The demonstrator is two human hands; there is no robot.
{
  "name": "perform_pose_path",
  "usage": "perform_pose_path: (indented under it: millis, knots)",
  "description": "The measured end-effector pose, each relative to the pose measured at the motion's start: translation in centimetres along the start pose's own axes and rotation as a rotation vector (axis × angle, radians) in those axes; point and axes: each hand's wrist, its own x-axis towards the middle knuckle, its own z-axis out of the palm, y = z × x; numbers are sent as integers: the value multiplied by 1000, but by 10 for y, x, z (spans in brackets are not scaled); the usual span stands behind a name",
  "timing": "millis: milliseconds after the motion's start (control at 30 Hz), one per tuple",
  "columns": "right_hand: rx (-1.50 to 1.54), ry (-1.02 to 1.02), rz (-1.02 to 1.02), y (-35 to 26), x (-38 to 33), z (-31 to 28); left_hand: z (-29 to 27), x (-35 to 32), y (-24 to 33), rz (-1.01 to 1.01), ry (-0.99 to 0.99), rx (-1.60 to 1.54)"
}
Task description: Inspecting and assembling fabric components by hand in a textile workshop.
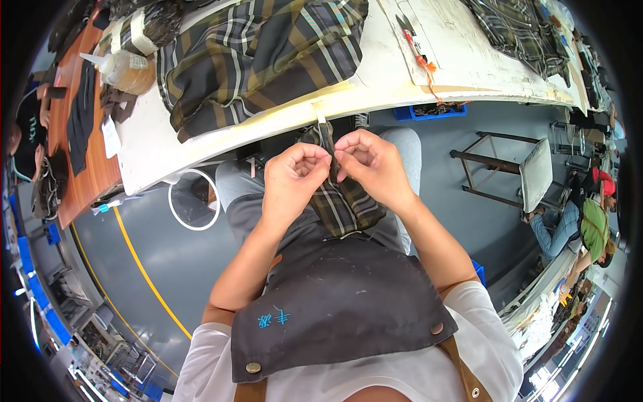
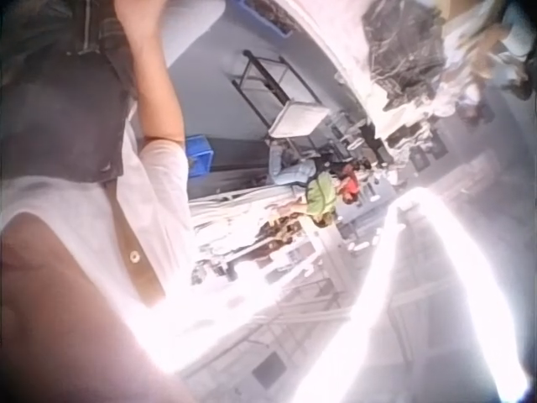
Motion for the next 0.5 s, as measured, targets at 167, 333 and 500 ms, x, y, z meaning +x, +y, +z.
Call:
perform_pose_path:
  millis: [167, 333, 500]
  knots:
    - [-71, -10, 4, -6, 0, -1, 2, 1, 2, 37, 22, 34]
    - [-129, -43, 17, -11, 2, -3, 3, 3, 11, 85, 33, 163]
    - [-75, -80, 33, -11, 6, -3, 3, 4, 13, 63, 11, 252]
